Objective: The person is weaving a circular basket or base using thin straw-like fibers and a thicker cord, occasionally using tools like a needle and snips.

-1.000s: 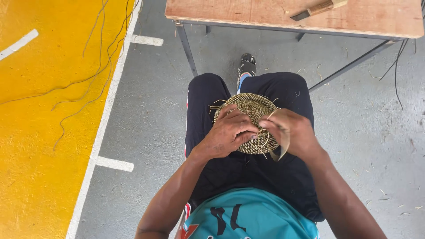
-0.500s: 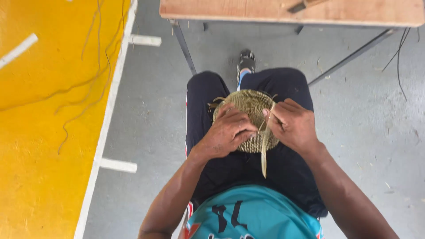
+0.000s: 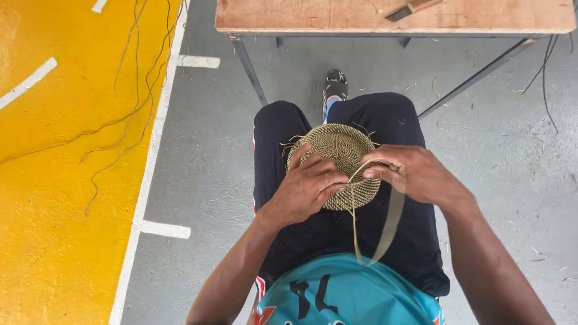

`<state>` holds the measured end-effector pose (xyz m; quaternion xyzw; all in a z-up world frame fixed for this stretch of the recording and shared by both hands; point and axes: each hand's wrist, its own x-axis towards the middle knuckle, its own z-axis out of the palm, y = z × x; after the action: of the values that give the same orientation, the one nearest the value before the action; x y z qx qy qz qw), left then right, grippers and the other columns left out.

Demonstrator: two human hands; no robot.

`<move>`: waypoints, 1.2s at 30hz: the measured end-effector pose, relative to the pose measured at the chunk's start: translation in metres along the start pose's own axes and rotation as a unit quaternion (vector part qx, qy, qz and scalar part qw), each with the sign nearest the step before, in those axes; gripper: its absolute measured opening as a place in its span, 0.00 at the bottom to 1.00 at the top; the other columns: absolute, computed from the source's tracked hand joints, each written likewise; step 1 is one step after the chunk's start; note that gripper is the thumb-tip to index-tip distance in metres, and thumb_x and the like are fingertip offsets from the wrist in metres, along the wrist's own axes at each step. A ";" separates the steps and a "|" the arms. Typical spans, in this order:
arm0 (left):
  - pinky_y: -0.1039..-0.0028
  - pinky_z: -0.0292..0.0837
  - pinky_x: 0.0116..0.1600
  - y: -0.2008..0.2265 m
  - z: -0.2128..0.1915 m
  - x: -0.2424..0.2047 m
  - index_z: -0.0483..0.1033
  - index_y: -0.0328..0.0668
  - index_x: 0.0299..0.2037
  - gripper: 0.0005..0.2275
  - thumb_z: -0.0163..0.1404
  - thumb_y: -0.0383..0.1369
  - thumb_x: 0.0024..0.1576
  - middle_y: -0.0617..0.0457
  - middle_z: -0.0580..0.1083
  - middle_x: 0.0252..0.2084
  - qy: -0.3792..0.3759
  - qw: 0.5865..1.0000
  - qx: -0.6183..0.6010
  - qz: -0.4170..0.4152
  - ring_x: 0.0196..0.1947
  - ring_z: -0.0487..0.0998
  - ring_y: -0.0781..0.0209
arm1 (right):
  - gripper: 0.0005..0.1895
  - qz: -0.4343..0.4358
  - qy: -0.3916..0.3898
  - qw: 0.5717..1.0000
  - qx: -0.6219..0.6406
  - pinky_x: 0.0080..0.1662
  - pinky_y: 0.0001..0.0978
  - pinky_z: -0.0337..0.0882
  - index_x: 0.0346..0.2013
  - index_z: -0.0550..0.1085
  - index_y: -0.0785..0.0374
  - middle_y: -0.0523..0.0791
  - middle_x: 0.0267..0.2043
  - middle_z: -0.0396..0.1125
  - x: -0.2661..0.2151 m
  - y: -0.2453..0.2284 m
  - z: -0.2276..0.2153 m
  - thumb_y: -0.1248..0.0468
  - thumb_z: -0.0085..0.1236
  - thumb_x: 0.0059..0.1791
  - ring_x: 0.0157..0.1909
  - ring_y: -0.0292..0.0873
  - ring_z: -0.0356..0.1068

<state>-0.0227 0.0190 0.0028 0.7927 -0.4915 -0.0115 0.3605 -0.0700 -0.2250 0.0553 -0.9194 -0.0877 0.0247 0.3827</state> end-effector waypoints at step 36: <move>0.53 0.44 0.78 0.003 0.020 -0.015 0.82 0.51 0.44 0.06 0.58 0.33 0.58 0.61 0.77 0.37 0.049 0.998 -0.038 -0.026 0.45 0.77 0.64 | 0.13 -0.002 0.269 0.952 -0.144 0.40 0.39 0.74 0.42 0.80 0.58 0.47 0.41 0.76 0.036 0.121 0.014 0.59 0.48 0.62 0.39 0.48 0.77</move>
<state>-0.0404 0.0189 -0.0154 0.7903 -0.4518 -0.0007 0.4139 -0.0192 -0.2926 -0.0389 -0.9370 0.0136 -0.2371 0.2562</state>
